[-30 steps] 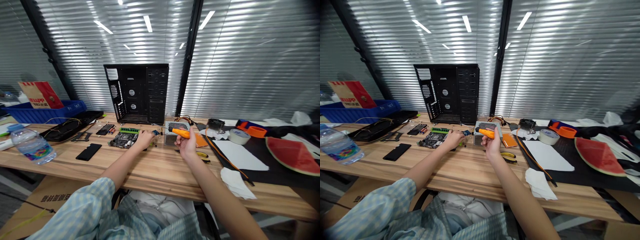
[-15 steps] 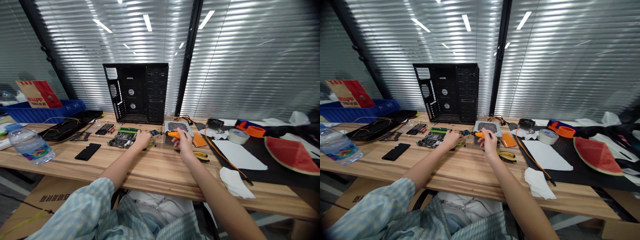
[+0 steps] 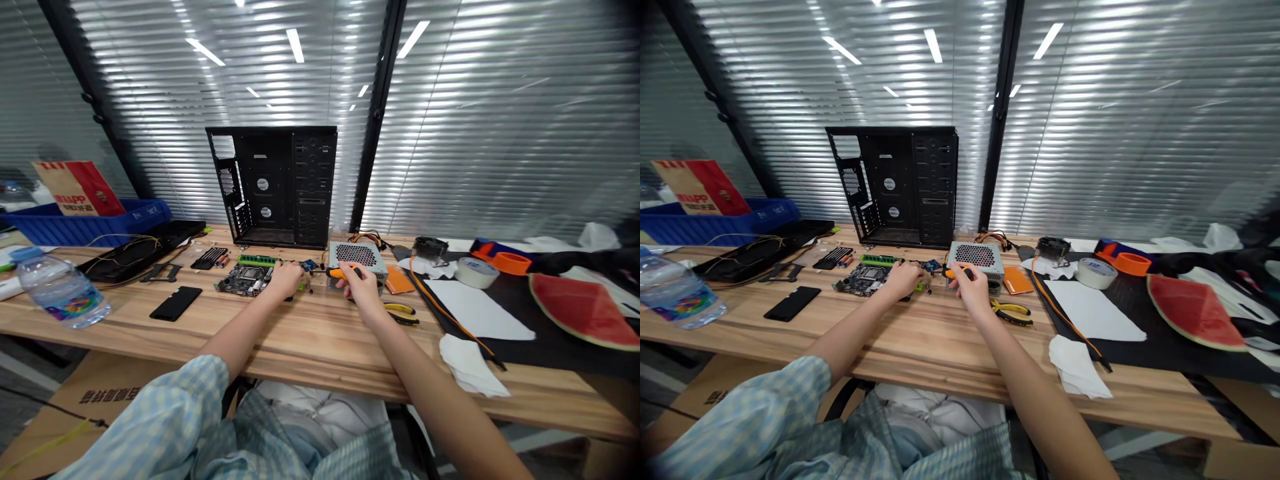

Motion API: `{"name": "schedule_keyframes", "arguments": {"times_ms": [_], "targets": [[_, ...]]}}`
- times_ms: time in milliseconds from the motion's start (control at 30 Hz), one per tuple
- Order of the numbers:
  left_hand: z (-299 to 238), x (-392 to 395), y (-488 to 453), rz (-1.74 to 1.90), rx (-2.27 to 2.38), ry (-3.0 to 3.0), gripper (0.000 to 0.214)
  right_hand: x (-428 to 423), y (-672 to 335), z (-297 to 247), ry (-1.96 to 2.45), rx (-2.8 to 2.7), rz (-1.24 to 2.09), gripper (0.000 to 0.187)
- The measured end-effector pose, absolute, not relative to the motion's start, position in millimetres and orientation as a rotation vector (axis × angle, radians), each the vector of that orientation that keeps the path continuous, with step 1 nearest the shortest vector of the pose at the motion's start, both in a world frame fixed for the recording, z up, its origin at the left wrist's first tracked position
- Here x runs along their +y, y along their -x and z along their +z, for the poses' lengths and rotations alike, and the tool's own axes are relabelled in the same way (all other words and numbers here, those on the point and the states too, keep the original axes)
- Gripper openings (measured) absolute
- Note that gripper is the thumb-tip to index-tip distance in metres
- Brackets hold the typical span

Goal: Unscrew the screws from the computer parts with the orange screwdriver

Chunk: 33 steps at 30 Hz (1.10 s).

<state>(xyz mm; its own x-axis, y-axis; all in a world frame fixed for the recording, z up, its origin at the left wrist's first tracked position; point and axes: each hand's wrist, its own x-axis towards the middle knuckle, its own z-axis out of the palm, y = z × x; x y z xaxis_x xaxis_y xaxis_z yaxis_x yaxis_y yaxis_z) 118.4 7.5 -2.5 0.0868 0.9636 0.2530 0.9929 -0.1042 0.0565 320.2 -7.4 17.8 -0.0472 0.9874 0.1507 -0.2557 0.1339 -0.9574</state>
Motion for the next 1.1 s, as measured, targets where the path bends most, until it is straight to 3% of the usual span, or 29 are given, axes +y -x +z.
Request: {"name": "schedule_keyframes", "arguments": {"times_ms": [433,1100], "targets": [[3.5,5.3,-120.2,-0.462,-2.032,2.083,0.021,-6.1,-323.8,24.6,0.912,-0.885,1.396,0.051],[6.1,4.8,-117.7,-0.882,-2.081,2.074,0.017,-2.3,-330.7,29.2,0.842,-0.521,1.63,0.044]]}}
